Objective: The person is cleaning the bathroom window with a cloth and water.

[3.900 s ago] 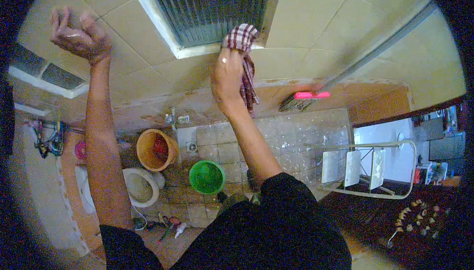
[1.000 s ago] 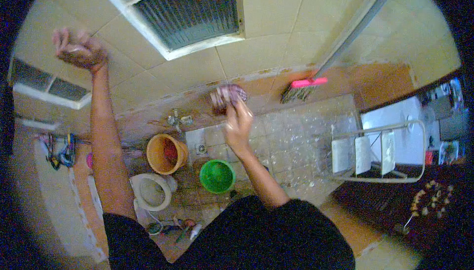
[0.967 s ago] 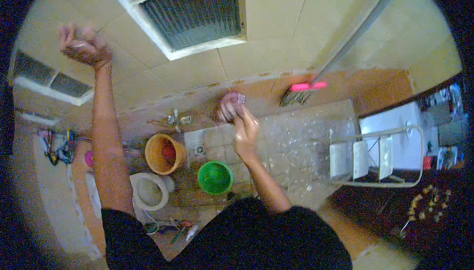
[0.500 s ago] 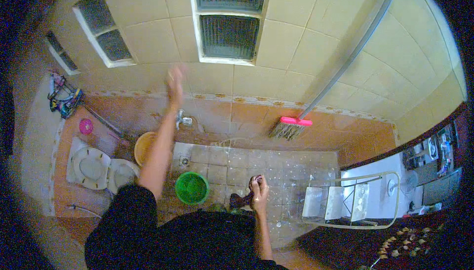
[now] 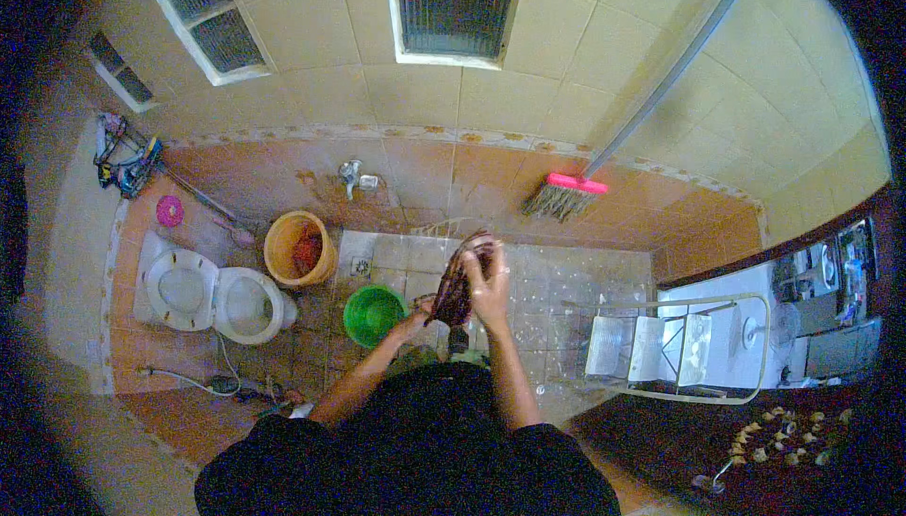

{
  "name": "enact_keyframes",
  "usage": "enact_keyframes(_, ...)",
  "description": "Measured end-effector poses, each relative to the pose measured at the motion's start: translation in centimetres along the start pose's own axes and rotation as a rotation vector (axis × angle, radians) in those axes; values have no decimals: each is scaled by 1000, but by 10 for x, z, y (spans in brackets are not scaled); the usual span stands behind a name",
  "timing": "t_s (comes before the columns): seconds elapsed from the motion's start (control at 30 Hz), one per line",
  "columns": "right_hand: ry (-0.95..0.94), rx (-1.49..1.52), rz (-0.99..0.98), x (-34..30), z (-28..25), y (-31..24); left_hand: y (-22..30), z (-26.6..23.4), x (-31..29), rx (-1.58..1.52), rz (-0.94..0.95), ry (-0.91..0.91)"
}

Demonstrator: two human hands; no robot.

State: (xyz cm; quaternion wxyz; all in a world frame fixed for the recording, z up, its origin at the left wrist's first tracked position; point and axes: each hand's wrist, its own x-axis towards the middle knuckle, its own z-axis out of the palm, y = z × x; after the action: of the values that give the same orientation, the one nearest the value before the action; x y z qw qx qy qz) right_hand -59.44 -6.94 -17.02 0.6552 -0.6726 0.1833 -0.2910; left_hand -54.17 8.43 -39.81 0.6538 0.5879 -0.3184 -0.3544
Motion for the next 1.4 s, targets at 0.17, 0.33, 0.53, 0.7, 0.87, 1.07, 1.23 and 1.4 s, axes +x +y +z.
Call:
enact_keyframes(0.17,-48,-176,278,3,-54,93,22,-34,-35,29,-134,-18)
enact_keyframes(0.33,-91,300,435,-29,-53,125,63,-37,-53,43,-316,441)
enact_keyframes(0.53,-138,-390,589,-55,-72,237,91,-16,-22,29,-365,700)
enact_keyframes(0.7,-343,-51,718,-38,-39,194,78,2,9,435,-264,415)
enact_keyframes(0.87,-235,694,1067,-26,-23,199,84,46,38,842,-87,67)
enact_keyframes(1.07,18,711,817,60,11,105,133,32,65,799,70,423)
enact_keyframes(1.23,-164,-1,511,99,9,97,71,-7,84,-430,-291,940)
enact_keyframes(1.4,-703,-346,440,106,17,76,-6,-34,93,-1520,-203,359)
